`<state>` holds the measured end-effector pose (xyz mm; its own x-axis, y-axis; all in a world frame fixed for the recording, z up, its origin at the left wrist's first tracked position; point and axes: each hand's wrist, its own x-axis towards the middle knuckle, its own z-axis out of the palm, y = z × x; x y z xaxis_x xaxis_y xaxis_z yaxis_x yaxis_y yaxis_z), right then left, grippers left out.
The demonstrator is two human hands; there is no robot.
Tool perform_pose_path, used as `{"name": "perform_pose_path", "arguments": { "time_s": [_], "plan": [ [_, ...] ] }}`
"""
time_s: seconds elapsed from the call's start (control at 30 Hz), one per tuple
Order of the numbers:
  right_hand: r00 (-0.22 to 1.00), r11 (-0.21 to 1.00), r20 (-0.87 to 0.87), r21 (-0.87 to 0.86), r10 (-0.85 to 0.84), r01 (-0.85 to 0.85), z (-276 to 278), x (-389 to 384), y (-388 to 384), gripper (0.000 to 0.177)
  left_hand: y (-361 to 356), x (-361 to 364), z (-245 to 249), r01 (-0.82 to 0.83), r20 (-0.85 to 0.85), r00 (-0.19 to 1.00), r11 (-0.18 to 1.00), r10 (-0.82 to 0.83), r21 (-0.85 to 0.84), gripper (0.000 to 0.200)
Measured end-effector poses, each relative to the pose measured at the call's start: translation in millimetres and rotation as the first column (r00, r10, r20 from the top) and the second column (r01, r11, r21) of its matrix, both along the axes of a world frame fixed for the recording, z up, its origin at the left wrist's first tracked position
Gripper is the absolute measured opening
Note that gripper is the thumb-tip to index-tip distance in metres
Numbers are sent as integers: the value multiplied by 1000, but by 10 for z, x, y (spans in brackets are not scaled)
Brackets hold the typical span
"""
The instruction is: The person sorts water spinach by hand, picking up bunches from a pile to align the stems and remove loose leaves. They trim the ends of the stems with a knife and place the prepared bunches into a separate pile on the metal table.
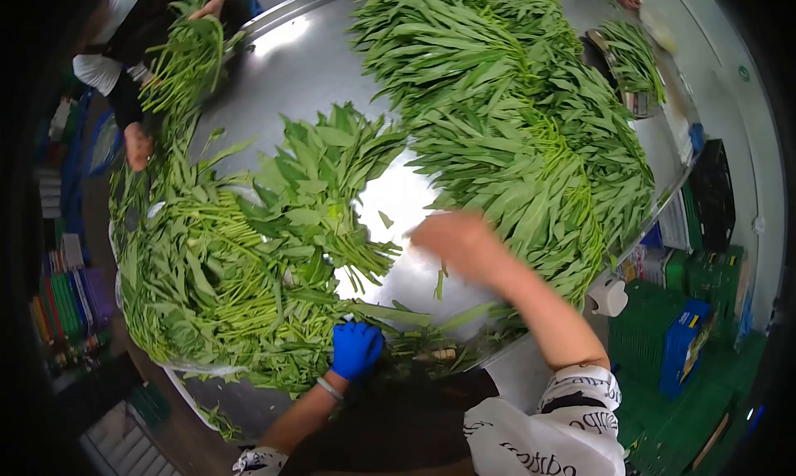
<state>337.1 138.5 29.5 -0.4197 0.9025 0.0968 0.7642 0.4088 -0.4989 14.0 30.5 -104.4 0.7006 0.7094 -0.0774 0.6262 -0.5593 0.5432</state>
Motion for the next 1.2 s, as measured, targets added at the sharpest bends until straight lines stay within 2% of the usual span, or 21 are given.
{"name": "perform_pose_path", "arguments": {
  "time_s": [0.03, 0.07, 0.1, 0.2, 0.23, 0.33, 0.4, 0.43, 0.47, 0.5, 0.53, 0.63, 0.7, 0.8, 0.83, 0.87, 0.93, 1.0, 1.07, 1.1, 1.2],
  "plan": [
    [928, 954, -362, -237, 86, -181, 184, -385, 8, 38, -11, -13, -49, 19, -33, 999, 1000, -19, -10, 15],
    [912, 952, -395, -223, 107, -208, 194, -616, -37, 56, 7, -21, -37, 24, -31, 999, 1000, -24, -3, 15],
    [927, 936, -376, -320, 15, -145, -101, -731, -95, 73, 15, -20, -16, 25, -28, 999, 1000, -25, 1, 14],
    [900, 892, -137, -255, -415, 373, -594, -1091, -51, 84, 4, -19, 32, 7, -19, 1000, 1000, -7, 26, 13],
    [882, 877, -113, -221, -457, 426, -717, -1208, 12, 94, -17, -26, -22, -2, -12, 1000, 999, 2, 37, 14],
    [828, 777, -9, -350, -561, 523, -1014, -1652, 150, 83, -22, -24, 50, -27, 95, 995, 1000, 26, 7, 18],
    [869, 836, 63, -249, -490, 489, -1397, -1681, 192, 70, -17, -97, 137, -53, 221, 973, 997, 64, -57, 19],
    [855, 820, 8, -276, -519, 501, -1317, -1648, 201, 58, -14, -136, 166, -67, 303, 948, 993, 95, -101, 20],
    [834, 827, -83, -212, -546, 521, -1231, -1601, 185, 46, 4, -178, 191, -78, 385, 914, 986, 129, -144, 20],
    [825, 810, -69, -253, -560, 529, -1103, -1489, 172, 46, 34, -270, 308, -125, 403, 900, 984, 167, -128, 21],
    [808, 821, -155, -172, -569, 545, -1172, -1325, 126, 47, 39, -377, 410, -204, 418, 876, 971, 239, -128, 20],
    [779, 780, -156, -301, -607, 548, -986, -884, -91, 53, 37, -722, 507, -470, 465, 767, 881, 441, -60, 22],
    [842, 776, -44, -416, -537, 473, -899, -732, -278, 58, -3, -971, 494, -595, 391, 737, 804, 551, -10, 22],
    [804, 827, 208, 233, -557, 512, -656, -877, -384, 66, -30, -1199, 496, -669, 288, 731, 732, 618, 127, 24],
    [811, 800, 118, 298, -572, 521, -373, -1121, -322, 75, -81, -1263, 458, -657, 249, 749, 738, 614, 156, 24],
    [880, 868, 85, 233, -467, 439, -247, -1350, -278, 77, -149, -1326, 416, -639, 205, 768, 748, 607, 181, 25],
    [967, 959, -13, 122, -256, 256, -123, -1847, -153, 83, -389, -1421, 237, -609, 125, 791, 790, 599, 68, 25],
    [997, 996, -83, 93, 0, 8, -214, -2492, -51, 84, -639, -1499, 175, -575, 37, 818, 818, 574, 17, 25],
    [992, 991, -90, 115, 86, -76, -303, -3026, 75, 89, -814, -1620, 154, -549, -67, 833, 835, 550, 33, 24],
    [990, 988, -105, 133, 90, -76, -366, -3241, 154, 85, -884, -1699, 192, -599, -99, 796, 800, 597, 10, 23],
    [990, 982, -95, 167, 108, -91, -536, -3638, 186, 74, -1100, -1991, 155, -809, 121, 583, 588, 803, -13, 25]
  ]
}}
